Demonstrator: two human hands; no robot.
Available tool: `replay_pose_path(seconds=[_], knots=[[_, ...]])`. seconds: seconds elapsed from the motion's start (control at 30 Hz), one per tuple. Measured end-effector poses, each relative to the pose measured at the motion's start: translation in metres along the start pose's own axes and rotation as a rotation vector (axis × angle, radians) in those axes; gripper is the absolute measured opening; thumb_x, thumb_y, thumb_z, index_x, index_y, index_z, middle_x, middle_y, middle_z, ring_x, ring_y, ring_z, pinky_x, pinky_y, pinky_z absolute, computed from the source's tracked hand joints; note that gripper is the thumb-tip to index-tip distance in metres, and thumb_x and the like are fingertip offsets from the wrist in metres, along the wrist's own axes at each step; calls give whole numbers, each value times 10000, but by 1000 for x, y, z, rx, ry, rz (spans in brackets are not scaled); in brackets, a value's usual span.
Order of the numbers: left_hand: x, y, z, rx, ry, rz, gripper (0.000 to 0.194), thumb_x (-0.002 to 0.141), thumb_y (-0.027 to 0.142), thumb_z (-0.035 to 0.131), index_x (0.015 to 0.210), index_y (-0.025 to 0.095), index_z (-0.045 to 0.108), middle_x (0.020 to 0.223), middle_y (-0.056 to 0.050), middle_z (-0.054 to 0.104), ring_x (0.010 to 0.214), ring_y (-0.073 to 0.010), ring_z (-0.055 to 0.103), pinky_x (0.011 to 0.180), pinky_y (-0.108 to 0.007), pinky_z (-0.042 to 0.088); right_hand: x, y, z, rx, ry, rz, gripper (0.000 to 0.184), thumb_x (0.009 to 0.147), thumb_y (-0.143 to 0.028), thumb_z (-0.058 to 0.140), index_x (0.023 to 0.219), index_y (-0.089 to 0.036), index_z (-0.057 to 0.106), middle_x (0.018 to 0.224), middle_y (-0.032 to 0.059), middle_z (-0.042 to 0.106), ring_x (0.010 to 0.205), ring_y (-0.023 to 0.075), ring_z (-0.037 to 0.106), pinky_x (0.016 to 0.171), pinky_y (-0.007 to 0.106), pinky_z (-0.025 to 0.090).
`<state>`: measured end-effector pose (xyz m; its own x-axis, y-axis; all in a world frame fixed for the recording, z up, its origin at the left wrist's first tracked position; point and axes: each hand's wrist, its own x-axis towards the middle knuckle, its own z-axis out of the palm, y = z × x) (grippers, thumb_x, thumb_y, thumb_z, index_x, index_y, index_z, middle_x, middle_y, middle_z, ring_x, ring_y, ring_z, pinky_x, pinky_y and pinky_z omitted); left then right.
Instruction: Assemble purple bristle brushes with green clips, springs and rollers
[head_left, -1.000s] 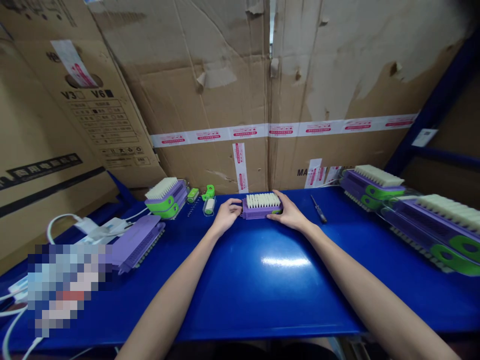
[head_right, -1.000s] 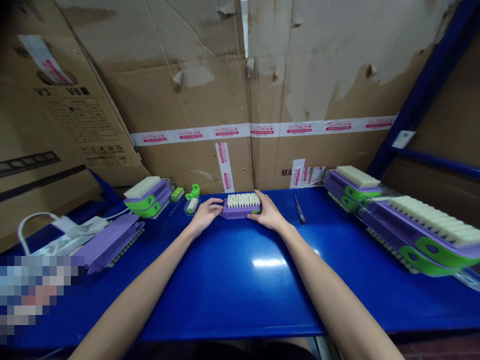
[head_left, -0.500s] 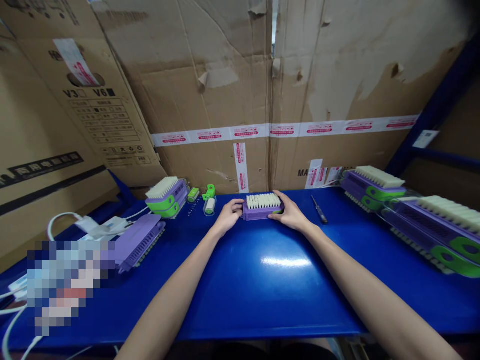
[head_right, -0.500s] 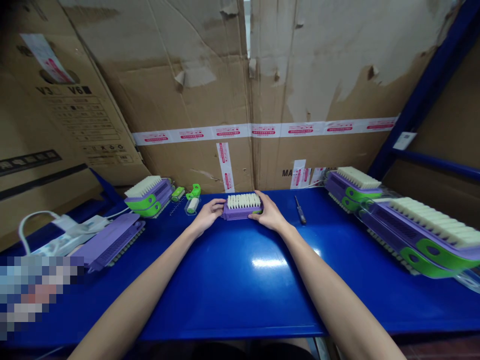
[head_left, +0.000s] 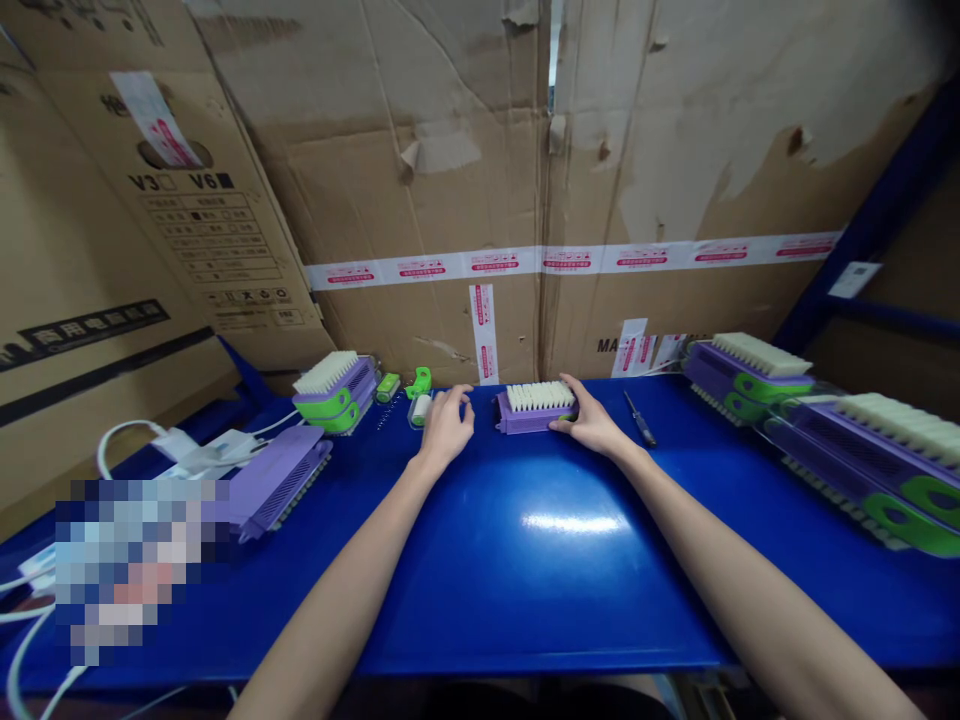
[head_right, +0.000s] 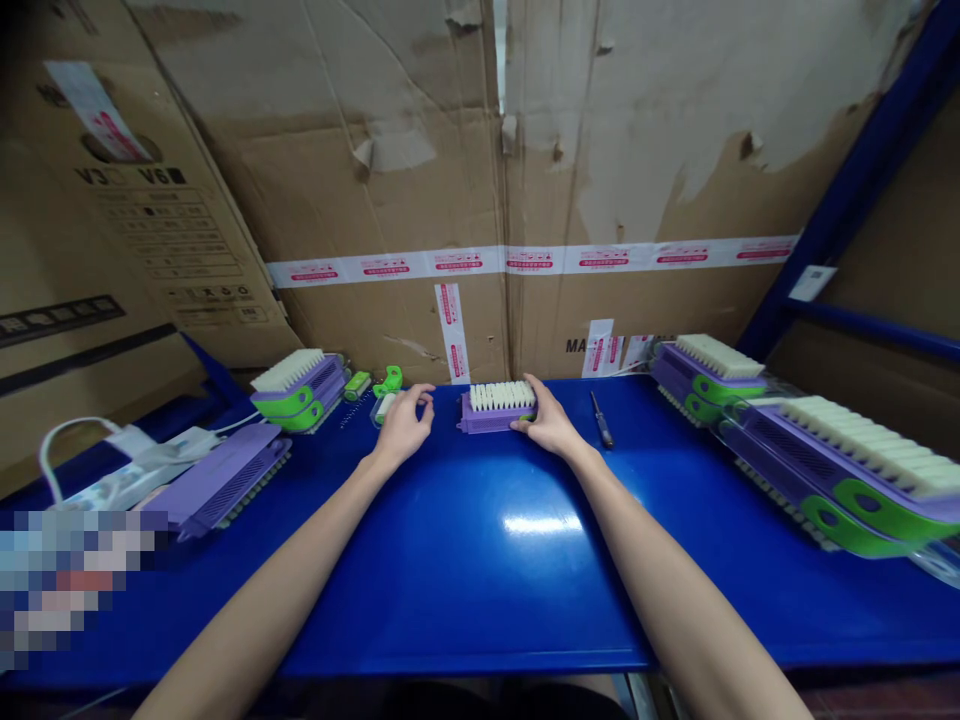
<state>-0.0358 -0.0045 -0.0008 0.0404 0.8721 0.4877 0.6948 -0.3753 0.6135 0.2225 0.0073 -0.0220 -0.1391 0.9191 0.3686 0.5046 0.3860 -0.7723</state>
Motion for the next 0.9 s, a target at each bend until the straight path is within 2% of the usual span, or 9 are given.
replay_pose_path(seconds=[0.1,0.23,0.33,0.43,0.5,0.57,0.7,0.77,0.9], knots=[[0,4,-16,369,101,58,288,818,218,464,1077,164,577,1053,-157,589,1092,-316,467,957,-439,321,1,2,-5,128,17,43,902,595,-247,740,1378,-169,299,1335,136,456,1196,254,483,1050,419,337],[-1,0,-27,655,158,-103,365,834,306,436,1111,90,538,1107,-238,528,1107,-384,423,893,-488,333,2,7,-11,288,41,93,891,617,-279,732,1380,-206,278,1275,114,516,1113,239,554,982,412,425],[-2,-7,-28,757,124,-190,353,812,306,475,1082,87,535,1013,-230,568,1056,-376,468,845,-466,368,3,11,-12,369,52,116,880,619,-269,726,1377,-227,279,1230,101,557,1068,239,587,939,412,467],[-1,-13,-28,715,82,-222,327,789,257,498,1069,94,537,930,-209,602,1009,-357,527,822,-431,393,4,13,-11,414,56,123,888,603,-261,737,1370,-221,291,1188,95,589,1051,240,598,945,416,465],[2,-15,-28,562,87,-250,359,766,261,532,1096,120,524,912,-188,616,996,-347,554,816,-416,404,4,14,-10,436,57,134,902,595,-262,743,1371,-210,286,1183,99,595,1048,239,602,956,414,458],[7,-15,-27,270,93,-341,430,733,291,586,1131,157,492,862,-142,632,944,-320,592,791,-394,423,5,14,-10,438,59,142,904,594,-261,744,1371,-205,286,1183,102,596,1048,239,603,960,415,457],[15,-11,-24,-607,11,-638,463,712,323,602,1116,165,439,740,-62,625,719,-221,638,642,-317,459,5,12,-9,421,63,137,879,602,-253,739,1365,-225,306,1174,91,606,1054,246,602,939,425,476],[17,-7,-23,-940,-55,-676,366,719,312,572,1034,159,468,739,-58,621,682,-185,633,605,-288,462,4,11,-10,423,67,139,871,596,-250,743,1359,-229,322,1177,89,603,1050,248,605,928,421,486],[16,-3,-25,-1129,-84,-651,250,711,292,549,931,180,509,734,-37,616,659,-150,614,561,-252,448,4,12,-10,395,39,127,887,609,-274,741,1373,-231,293,1233,99,565,1053,240,603,932,411,487]])
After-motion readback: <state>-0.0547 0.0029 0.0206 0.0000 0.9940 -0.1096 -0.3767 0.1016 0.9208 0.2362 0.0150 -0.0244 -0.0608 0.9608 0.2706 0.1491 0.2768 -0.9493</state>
